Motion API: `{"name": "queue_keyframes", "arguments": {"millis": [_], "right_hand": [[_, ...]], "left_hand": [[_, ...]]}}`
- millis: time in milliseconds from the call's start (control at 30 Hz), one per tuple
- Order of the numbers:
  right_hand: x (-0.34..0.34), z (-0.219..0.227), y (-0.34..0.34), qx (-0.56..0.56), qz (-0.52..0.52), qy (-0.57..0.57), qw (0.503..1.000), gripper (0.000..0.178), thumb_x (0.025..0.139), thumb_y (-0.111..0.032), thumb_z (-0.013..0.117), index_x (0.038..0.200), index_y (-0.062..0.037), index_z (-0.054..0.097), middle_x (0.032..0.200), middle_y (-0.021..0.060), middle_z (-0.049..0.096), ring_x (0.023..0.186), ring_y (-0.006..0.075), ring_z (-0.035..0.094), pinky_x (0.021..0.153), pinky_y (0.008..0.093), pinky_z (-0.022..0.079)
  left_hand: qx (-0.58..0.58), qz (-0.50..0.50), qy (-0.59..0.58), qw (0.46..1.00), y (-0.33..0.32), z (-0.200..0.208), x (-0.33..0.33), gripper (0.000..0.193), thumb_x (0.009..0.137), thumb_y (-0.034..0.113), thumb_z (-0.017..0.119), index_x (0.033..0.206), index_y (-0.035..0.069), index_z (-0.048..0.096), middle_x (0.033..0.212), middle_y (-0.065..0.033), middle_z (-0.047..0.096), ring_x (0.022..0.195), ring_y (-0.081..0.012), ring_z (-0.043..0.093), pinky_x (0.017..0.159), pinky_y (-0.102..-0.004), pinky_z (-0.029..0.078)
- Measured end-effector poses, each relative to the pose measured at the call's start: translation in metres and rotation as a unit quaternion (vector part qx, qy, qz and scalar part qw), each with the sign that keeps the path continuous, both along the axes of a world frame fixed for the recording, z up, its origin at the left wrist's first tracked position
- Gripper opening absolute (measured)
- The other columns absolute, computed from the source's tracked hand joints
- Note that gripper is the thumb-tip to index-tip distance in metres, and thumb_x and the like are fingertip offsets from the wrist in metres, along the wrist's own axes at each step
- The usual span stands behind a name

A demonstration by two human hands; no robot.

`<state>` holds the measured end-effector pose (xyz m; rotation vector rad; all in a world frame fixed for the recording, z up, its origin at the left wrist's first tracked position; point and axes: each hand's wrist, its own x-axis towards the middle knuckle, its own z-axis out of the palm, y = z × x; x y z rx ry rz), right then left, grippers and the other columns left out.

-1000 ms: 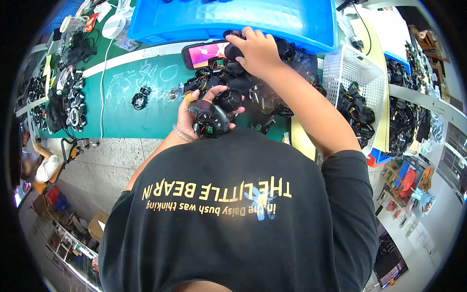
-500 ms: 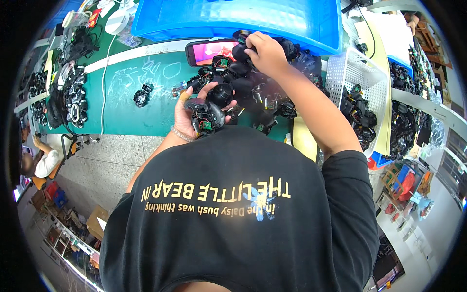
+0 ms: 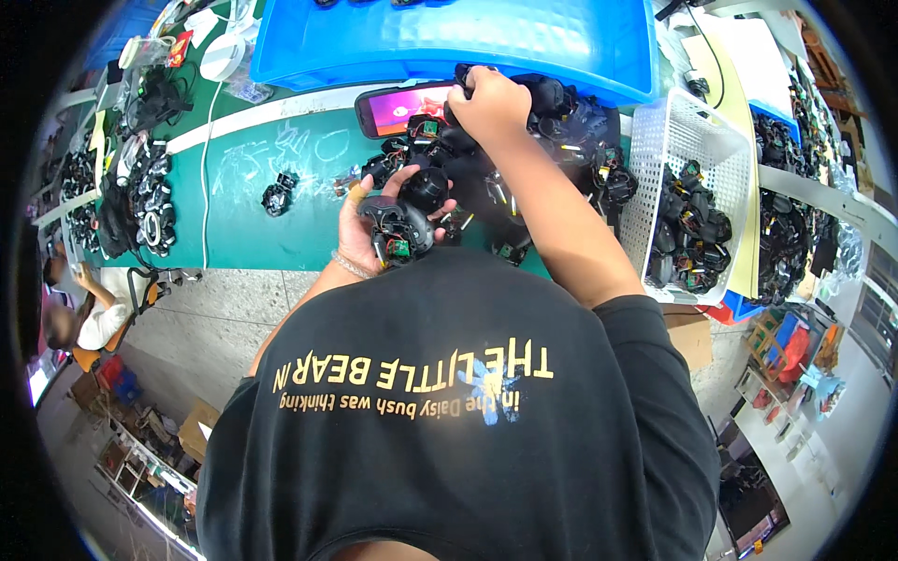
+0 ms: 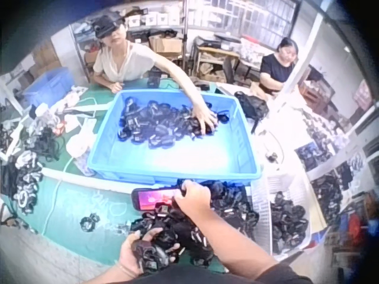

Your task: The person assembles small electronic devices by inserting batteries and connecting internal wires. They handle the devices one at a time, placing them into a blue bin and later sorting them into a white basket.

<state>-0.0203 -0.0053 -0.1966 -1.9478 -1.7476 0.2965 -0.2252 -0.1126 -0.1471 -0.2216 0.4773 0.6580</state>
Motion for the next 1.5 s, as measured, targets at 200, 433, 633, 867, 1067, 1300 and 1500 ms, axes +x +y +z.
{"name": "queue_keyframes", "arguments": {"millis": [200,433,633,867,1067,1300,1500], "right_hand": [[0.014,0.037,-0.021,0.051,0.165,0.084,0.981,0.015,0.073,-0.014,0.067,0.076,-0.004,0.056,0.073,0.0101,0.056,0.068,0.0302,0.056,0.059,0.0365,0.044],[0.027,0.09,-0.068,0.213,0.332,0.032,0.918,0.016,0.065,-0.005,0.064,0.08,-0.008,0.058,0.085,0.0052,0.055,0.077,0.0256,0.057,0.064,0.0357,0.045],[0.031,0.12,-0.078,0.251,0.405,0.021,0.879,0.02,0.062,-0.01,0.065,0.081,-0.0099,0.058,0.088,0.0047,0.054,0.082,0.0235,0.057,0.064,0.0332,0.045],[0.04,0.124,-0.086,0.247,0.407,-0.004,0.879,0.021,0.063,-0.013,0.064,0.083,-0.0107,0.058,0.089,0.0047,0.053,0.083,0.0237,0.057,0.066,0.0338,0.046],[0.047,0.119,-0.106,0.142,0.239,0.135,0.951,0.017,0.079,0.001,0.058,0.091,-0.0038,0.047,0.099,0.0102,0.058,0.093,0.0261,0.056,0.082,0.0357,0.046],[0.11,0.061,-0.148,-0.05,-0.152,0.731,0.663,0.02,0.096,-0.018,0.042,0.107,-0.0056,0.053,0.105,0.0071,0.061,0.096,0.0171,0.059,0.089,0.036,0.045],[0.141,0.026,-0.192,0.002,-0.368,0.69,0.623,0.018,0.093,-0.017,0.05,0.1,-0.0029,0.06,0.089,0.0055,0.065,0.078,0.0172,0.062,0.07,0.0314,0.052]], "left_hand": [[0.004,0.002,-0.007,1.0,0.002,-0.004,-0.002,0.058,0.084,0.057,0.049,0.127,0.018,0.051,0.135,-0.0248,0.042,0.121,-0.0433,0.044,0.087,-0.0555,0.047],[0.008,-0.014,0.02,1.0,0.003,-0.003,0.003,0.056,0.084,0.057,0.05,0.124,0.018,0.053,0.134,-0.0239,0.044,0.121,-0.0429,0.045,0.087,-0.0544,0.046],[-0.003,-0.006,-0.005,1.0,0.007,0.007,0.006,0.055,0.084,0.054,0.052,0.122,0.014,0.055,0.126,-0.0235,0.051,0.114,-0.0433,0.051,0.083,-0.0561,0.049],[0.037,-0.028,-0.005,0.999,0.007,0.014,0.01,0.057,0.083,0.055,0.052,0.124,0.015,0.052,0.129,-0.0234,0.048,0.116,-0.0437,0.049,0.083,-0.0547,0.049],[0.05,-0.008,0.001,0.999,0.003,0.004,0.003,0.058,0.085,0.057,0.048,0.126,0.017,0.05,0.134,-0.025,0.042,0.12,-0.0436,0.046,0.083,-0.054,0.048],[0.041,0.006,0.01,0.999,-0.003,0.001,-0.002,0.057,0.085,0.056,0.048,0.126,0.018,0.052,0.138,-0.0268,0.037,0.121,-0.0439,0.044,0.082,-0.053,0.047],[0.039,-0.002,-0.011,0.999,-0.005,0.001,0.002,0.056,0.085,0.054,0.048,0.127,0.018,0.052,0.14,-0.0274,0.035,0.123,-0.0438,0.041,0.082,-0.0521,0.047]]}}
